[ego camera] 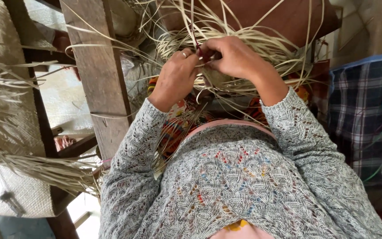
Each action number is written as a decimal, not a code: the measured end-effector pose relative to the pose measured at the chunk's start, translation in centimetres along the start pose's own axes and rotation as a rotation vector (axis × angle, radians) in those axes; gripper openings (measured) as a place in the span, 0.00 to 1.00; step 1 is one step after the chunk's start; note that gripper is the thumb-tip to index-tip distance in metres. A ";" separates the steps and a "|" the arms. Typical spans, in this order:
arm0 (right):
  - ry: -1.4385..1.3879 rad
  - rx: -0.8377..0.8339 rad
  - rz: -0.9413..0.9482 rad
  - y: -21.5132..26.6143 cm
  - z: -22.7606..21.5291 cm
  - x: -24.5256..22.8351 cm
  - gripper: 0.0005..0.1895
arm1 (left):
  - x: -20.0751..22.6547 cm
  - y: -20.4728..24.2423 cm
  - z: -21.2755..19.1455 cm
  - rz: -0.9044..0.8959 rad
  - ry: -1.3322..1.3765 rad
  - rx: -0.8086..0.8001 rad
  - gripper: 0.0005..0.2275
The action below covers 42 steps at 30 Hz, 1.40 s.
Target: Weaving and braiding dried plant fibers to create a circular woven object, such as a hat or basket base.
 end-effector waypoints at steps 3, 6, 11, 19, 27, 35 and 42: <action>-0.064 -0.033 -0.023 0.1 0.1 -0.4 0.08 | 0.1 -0.1 0.2 -0.025 0.047 0.014 0.02; -0.100 -0.057 0.071 0.2 0.0 -0.3 0.10 | -0.2 0.1 0.4 -0.044 0.047 0.025 0.03; -0.146 -0.082 0.067 0.1 0.1 -0.2 0.10 | -0.9 0.2 0.7 -0.057 0.056 0.050 0.02; -0.183 -0.108 0.067 0.2 -0.1 0.2 0.11 | -0.5 0.2 0.6 -0.028 0.224 0.025 0.06; -0.188 -0.068 0.208 0.2 -1.1 0.5 0.04 | 0.5 -0.3 0.3 0.027 0.341 0.076 0.04; -0.253 0.057 0.211 0.8 -1.5 0.3 0.03 | 0.0 -0.4 0.9 -0.092 0.543 0.063 0.05; 0.095 0.706 -0.360 3.1 -1.7 0.2 0.15 | -0.2 -0.3 0.8 -0.074 0.446 0.081 0.05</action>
Point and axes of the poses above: each hand's wrist, its own y-axis away from the middle knuckle, its own z-axis out of the palm, x = y × z, the point moved 5 cm from there along -y, towards the middle knuckle, and after that the axes turned 14 degrees about y, right-handed, at the moved point
